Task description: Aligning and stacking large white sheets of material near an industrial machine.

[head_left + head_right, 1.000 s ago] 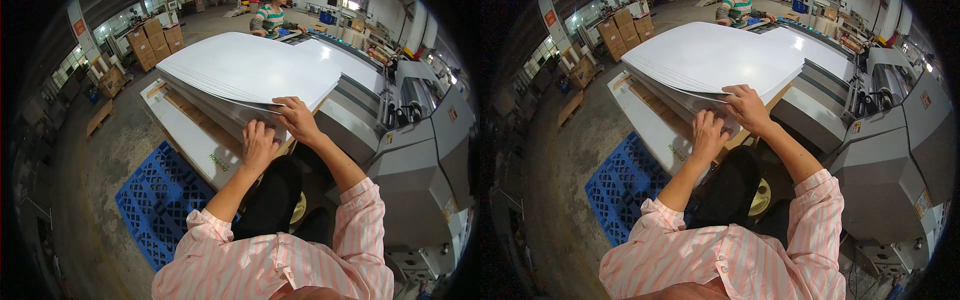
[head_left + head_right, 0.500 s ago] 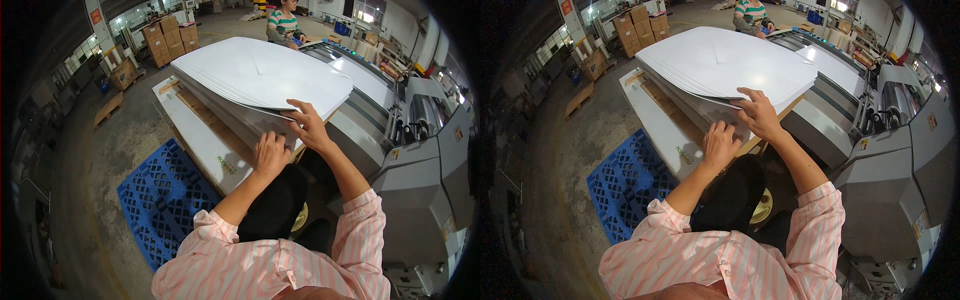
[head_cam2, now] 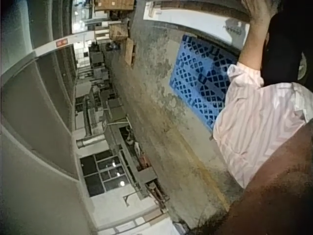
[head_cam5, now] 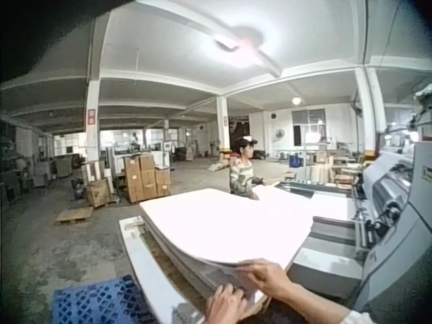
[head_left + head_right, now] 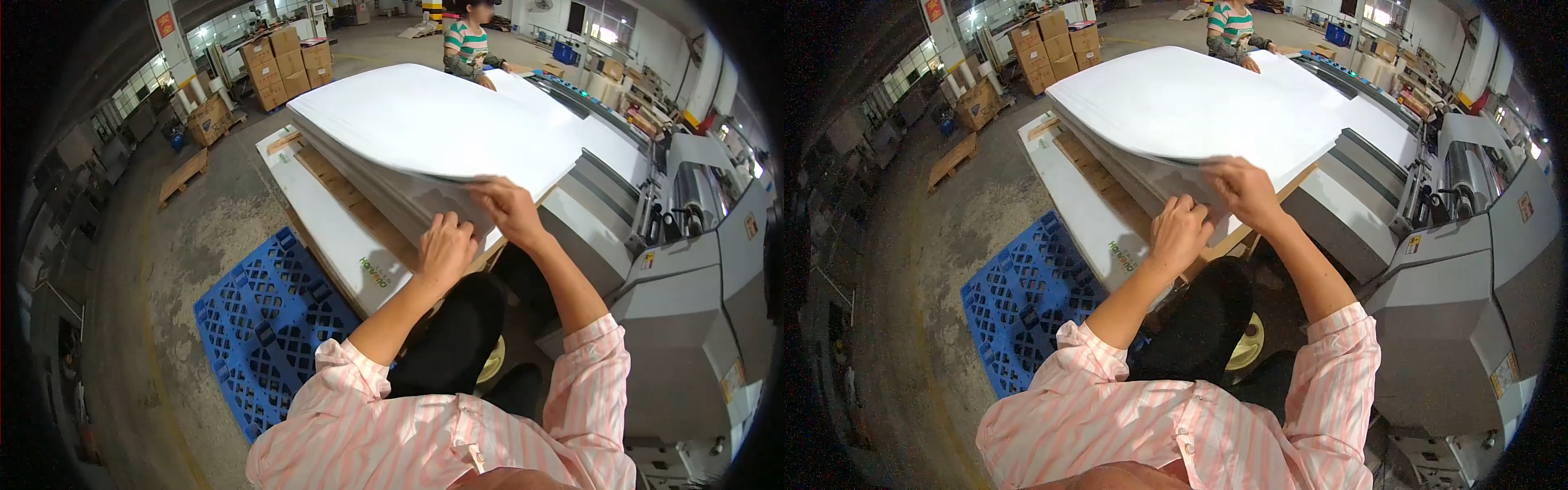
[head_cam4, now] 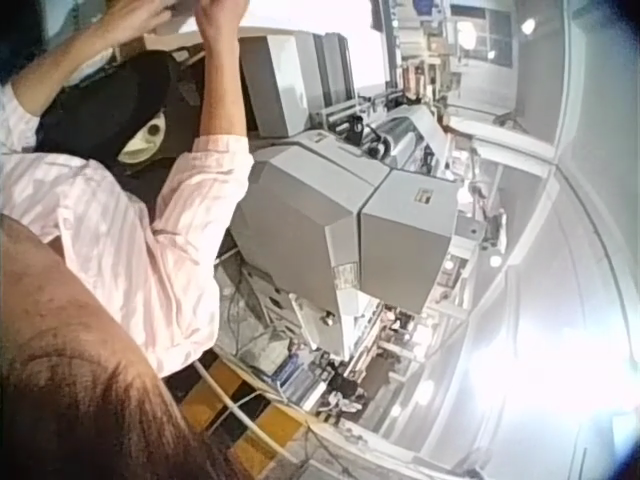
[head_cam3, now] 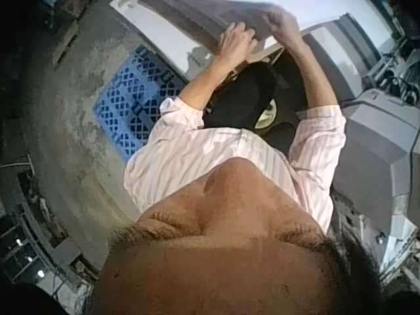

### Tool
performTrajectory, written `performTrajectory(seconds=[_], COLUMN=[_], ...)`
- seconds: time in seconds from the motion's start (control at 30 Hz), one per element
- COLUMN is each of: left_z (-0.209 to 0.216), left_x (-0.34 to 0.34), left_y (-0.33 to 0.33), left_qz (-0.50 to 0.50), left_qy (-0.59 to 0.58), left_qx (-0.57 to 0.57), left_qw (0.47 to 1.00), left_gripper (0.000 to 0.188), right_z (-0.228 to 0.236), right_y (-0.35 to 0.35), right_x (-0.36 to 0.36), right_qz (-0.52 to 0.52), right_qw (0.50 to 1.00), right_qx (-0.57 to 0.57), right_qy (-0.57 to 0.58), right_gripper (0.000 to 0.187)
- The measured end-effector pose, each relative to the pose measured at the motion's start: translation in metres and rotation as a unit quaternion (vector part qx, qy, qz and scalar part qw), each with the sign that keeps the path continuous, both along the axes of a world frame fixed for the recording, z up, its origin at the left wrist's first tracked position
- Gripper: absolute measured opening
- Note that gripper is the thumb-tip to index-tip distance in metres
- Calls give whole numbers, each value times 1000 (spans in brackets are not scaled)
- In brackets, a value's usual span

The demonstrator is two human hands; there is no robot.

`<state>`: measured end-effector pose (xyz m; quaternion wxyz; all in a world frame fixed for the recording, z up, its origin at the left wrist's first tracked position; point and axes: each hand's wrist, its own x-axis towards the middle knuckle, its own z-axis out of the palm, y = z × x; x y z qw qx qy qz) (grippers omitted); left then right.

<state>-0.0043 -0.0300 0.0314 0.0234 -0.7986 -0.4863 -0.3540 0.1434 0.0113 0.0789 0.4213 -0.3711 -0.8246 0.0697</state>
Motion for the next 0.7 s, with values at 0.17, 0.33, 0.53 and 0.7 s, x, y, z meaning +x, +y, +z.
performTrajectory(seconds=[0.17, 0.33, 0.53, 0.7], left_z=[-4, -9, -14, -16], left_x=[2, 14, -5, -3], left_y=[5, 11, 41, 40], left_qz=[-6, -154, -150, -143], left_qy=[-106, -645, -689, -679], left_qx=[65, -164, -275, -281], left_qw=[992, 731, 654, 663], left_gripper=[23, 53, 27, 17], right_z=[-13, -7, 7, -2], right_y=[4, 5, -9, -6], right_x=[6, 13, 6, 20], right_qz=[-1, -29, -31, -9], right_qw=[992, 979, 959, 956], right_qx=[63, 119, 175, 174], right_qy=[-113, -161, -219, -236], right_gripper=[16, 26, 42, 32])
